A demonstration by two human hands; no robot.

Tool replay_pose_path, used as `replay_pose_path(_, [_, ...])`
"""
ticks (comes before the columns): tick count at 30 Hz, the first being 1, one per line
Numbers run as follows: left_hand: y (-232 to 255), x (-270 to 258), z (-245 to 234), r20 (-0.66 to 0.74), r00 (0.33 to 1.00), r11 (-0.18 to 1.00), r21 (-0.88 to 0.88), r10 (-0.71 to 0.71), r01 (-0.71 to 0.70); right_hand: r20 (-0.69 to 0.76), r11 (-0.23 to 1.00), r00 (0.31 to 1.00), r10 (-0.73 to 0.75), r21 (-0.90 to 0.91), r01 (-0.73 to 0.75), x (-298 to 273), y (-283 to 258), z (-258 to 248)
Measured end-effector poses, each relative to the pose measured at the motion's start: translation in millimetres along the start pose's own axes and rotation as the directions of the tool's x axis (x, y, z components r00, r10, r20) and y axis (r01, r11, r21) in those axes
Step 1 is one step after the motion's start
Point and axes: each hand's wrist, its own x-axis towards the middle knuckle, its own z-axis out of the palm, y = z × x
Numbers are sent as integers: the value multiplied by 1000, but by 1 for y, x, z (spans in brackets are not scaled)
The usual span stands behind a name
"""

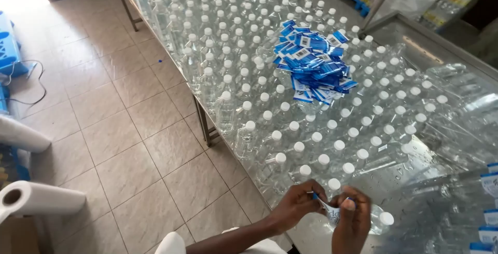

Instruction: Manually applying blue labels to the necks of water bottles and stacking them on a table.

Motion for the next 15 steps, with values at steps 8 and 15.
replay_pose_path(8, [23,-18,-7,-90,991,926,356,-97,123,-180,897,980,-78,-443,-10,-25,14,0])
replay_pose_path(15, [3,10,4,-74,978,917,367,195,-154,145,578,879,-454,-703,414,-41,32,4])
